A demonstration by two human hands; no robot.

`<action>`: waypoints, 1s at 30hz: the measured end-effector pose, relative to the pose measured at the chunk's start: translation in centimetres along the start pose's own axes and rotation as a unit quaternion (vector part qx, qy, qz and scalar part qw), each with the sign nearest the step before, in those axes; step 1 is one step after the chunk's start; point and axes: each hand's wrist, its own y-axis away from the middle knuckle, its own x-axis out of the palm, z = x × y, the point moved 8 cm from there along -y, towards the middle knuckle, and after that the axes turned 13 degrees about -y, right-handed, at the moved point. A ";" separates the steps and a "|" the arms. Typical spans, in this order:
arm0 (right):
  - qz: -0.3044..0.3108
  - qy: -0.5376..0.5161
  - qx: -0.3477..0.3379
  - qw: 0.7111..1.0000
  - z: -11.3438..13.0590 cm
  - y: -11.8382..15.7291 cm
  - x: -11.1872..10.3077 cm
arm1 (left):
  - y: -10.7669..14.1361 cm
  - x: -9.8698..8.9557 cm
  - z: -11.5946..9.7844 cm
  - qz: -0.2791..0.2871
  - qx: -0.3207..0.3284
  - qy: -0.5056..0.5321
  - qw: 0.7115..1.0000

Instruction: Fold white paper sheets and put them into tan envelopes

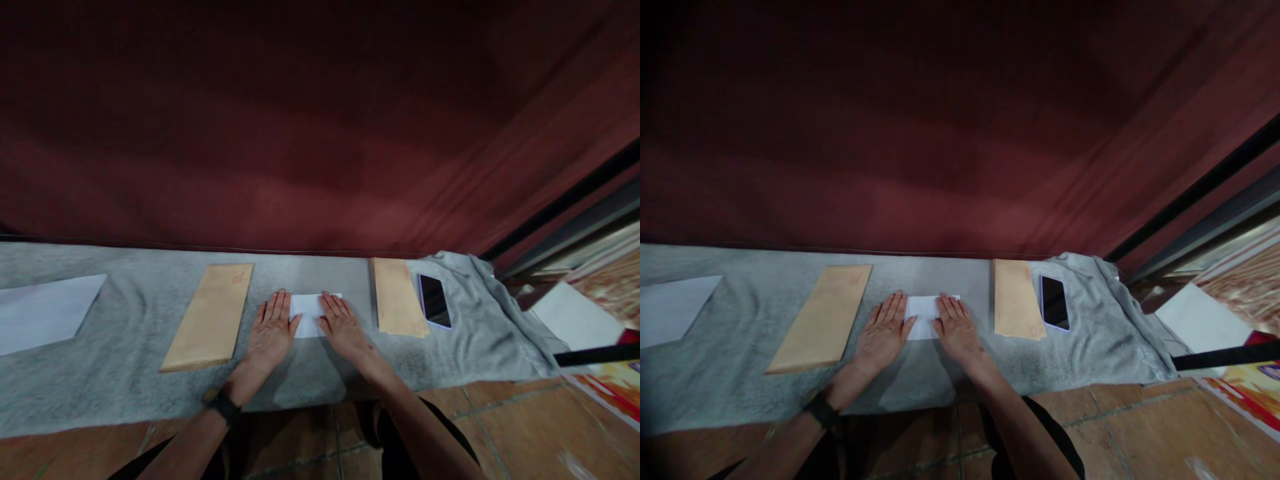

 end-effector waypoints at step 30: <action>-0.135 -0.125 -0.065 0.981 1.0 -4.7 -8.9 | -3.0 -8.2 1.4 -0.183 0.020 0.140 0.973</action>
